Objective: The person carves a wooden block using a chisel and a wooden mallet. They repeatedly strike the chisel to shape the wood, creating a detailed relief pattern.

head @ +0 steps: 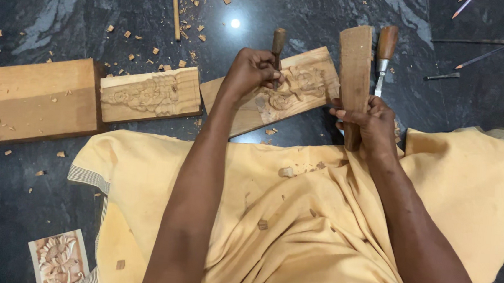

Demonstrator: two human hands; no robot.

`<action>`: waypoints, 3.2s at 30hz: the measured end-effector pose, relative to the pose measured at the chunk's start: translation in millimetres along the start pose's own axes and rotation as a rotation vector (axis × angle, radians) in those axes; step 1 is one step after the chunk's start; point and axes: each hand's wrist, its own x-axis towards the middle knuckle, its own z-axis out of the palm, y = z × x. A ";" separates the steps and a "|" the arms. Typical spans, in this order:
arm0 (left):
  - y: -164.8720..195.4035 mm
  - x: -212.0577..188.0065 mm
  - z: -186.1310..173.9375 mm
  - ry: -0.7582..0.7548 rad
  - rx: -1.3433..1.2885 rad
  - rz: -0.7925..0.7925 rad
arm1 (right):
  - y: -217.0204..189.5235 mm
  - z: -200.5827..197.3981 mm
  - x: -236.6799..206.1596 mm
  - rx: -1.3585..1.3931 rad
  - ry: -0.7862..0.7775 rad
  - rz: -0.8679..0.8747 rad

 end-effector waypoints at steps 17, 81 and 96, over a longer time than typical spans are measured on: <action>25.7 17.9 5.7 -0.134 0.356 -0.103 | -46.3 11.3 33.3 -0.572 0.020 -0.616; 22.7 16.9 -1.0 -0.145 0.245 -0.077 | -9.5 7.8 21.4 -0.488 0.043 -0.532; 26.0 17.9 6.5 -0.147 0.339 -0.125 | -15.7 6.1 37.3 -0.530 0.085 -0.536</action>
